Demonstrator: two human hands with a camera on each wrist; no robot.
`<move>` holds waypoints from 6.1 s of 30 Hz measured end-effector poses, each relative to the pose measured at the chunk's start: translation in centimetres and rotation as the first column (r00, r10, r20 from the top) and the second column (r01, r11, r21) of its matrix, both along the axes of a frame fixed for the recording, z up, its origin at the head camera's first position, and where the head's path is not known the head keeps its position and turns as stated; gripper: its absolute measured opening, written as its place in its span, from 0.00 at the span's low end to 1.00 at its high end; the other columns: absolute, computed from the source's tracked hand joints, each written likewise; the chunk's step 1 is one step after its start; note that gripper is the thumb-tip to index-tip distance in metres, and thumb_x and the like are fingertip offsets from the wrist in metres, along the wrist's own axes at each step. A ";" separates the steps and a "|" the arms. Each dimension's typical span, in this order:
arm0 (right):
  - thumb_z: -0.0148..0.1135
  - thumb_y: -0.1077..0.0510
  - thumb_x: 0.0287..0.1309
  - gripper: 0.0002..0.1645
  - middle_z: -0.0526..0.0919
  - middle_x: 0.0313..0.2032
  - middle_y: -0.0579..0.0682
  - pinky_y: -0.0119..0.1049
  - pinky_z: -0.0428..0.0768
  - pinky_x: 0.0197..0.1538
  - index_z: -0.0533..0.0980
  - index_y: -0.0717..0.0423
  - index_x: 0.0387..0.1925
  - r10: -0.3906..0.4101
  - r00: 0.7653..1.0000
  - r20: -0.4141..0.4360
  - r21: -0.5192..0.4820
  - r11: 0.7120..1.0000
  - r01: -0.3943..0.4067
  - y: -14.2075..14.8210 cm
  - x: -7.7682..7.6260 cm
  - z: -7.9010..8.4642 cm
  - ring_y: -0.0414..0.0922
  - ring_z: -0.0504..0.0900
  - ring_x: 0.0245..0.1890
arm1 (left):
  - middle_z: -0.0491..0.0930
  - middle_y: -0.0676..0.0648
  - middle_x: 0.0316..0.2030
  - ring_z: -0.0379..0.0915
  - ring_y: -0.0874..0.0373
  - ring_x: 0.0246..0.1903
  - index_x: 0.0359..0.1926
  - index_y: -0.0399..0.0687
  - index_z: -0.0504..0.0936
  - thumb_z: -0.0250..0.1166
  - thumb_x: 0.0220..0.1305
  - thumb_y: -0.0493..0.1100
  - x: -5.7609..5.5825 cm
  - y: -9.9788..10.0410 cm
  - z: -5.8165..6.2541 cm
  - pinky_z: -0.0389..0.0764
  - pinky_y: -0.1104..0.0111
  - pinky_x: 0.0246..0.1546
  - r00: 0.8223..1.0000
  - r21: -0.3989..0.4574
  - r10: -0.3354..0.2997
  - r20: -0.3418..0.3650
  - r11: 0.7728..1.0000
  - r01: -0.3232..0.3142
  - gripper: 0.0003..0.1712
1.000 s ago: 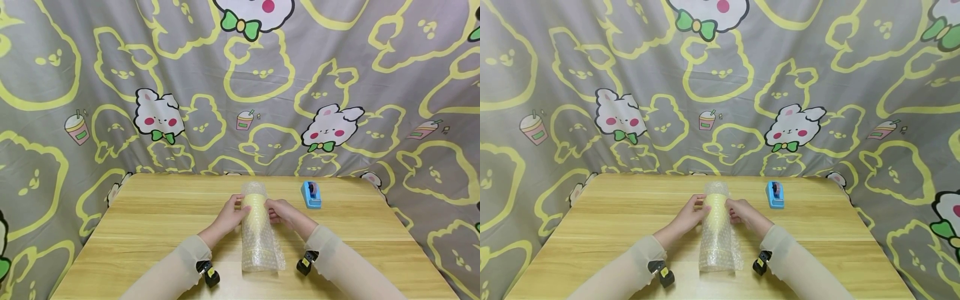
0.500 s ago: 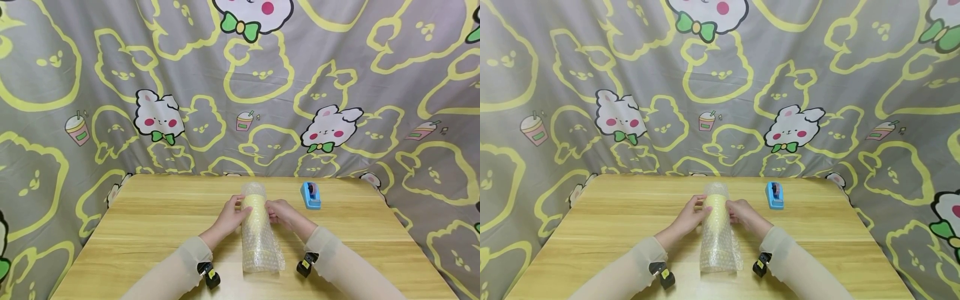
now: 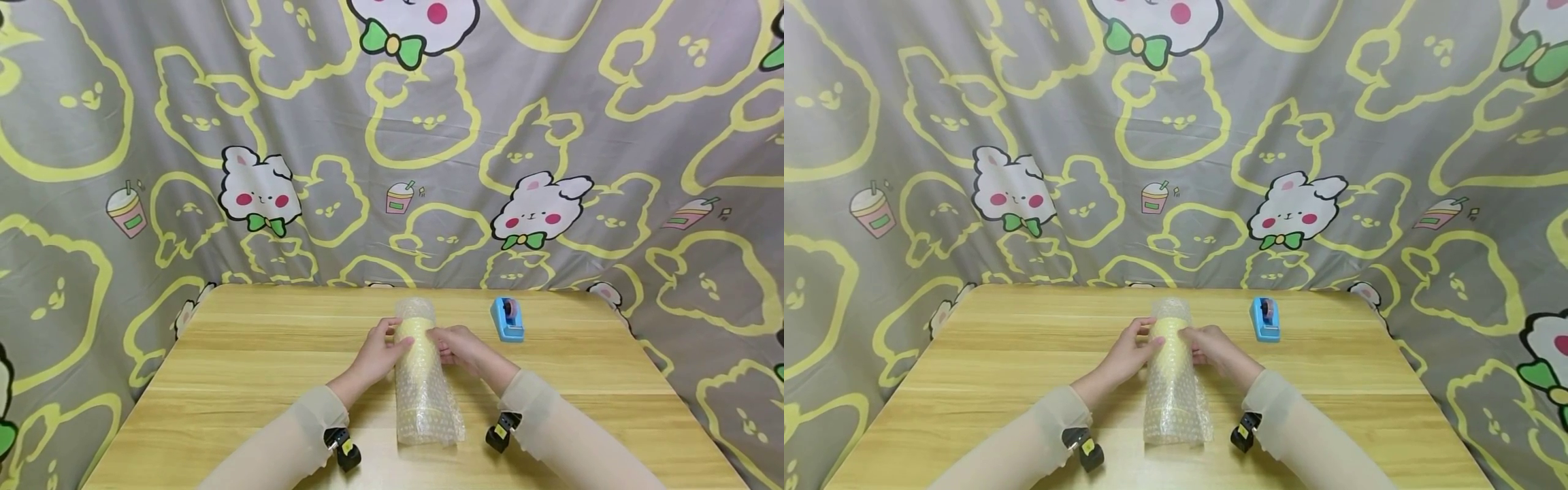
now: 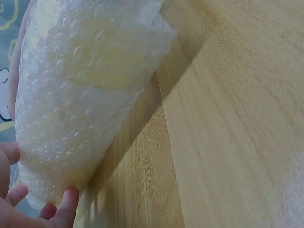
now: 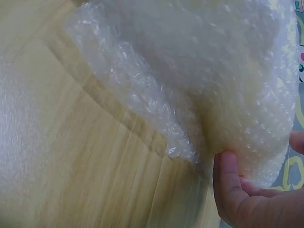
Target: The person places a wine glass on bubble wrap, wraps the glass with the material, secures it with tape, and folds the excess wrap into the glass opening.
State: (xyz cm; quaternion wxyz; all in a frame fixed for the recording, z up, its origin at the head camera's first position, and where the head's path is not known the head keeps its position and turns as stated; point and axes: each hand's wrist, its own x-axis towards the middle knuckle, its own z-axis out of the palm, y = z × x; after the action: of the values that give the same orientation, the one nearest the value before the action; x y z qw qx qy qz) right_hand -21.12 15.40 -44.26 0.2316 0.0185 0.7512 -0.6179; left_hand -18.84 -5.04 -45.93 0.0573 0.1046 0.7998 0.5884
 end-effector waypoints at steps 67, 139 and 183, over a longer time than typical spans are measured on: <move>0.53 0.56 0.65 0.29 0.80 0.32 0.51 0.31 0.83 0.39 0.67 0.78 0.57 -0.093 0.995 0.041 -0.041 0.995 0.094 0.0 0.3 -0.5 0.40 0.80 0.30 | 0.72 0.31 0.56 0.75 0.42 0.52 0.65 0.22 0.64 0.61 0.73 0.45 -0.2 -0.6 -0.5 0.84 0.57 0.48 0.992 0.074 0.004 0.129 0.997 -0.014 0.33; 0.57 0.54 0.65 0.23 0.78 0.32 0.51 0.33 0.83 0.40 0.73 0.74 0.46 -0.071 0.997 -0.008 -0.004 0.997 0.071 -0.2 0.8 0.1 0.41 0.77 0.30 | 0.77 0.32 0.50 0.82 0.48 0.41 0.69 0.32 0.62 0.62 0.71 0.42 -0.3 -0.6 -0.8 0.85 0.58 0.47 0.979 0.208 -0.030 0.202 0.978 -0.013 0.32; 0.52 0.57 0.64 0.30 0.79 0.34 0.55 0.36 0.84 0.40 0.67 0.79 0.58 -0.119 0.993 0.028 -0.019 0.993 0.119 0.0 1.1 -0.2 0.42 0.79 0.31 | 0.74 0.28 0.54 0.77 0.43 0.51 0.65 0.22 0.61 0.64 0.70 0.41 0.4 -0.5 -0.3 0.84 0.58 0.49 0.978 0.200 -0.045 0.205 0.980 0.003 0.34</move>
State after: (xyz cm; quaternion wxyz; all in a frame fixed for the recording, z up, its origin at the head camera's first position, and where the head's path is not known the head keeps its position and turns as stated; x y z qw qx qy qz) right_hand -20.04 15.45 -44.50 0.2044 0.0692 0.7393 -0.6379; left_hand -18.47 -5.50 -46.28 0.1372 0.0571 0.7254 0.6721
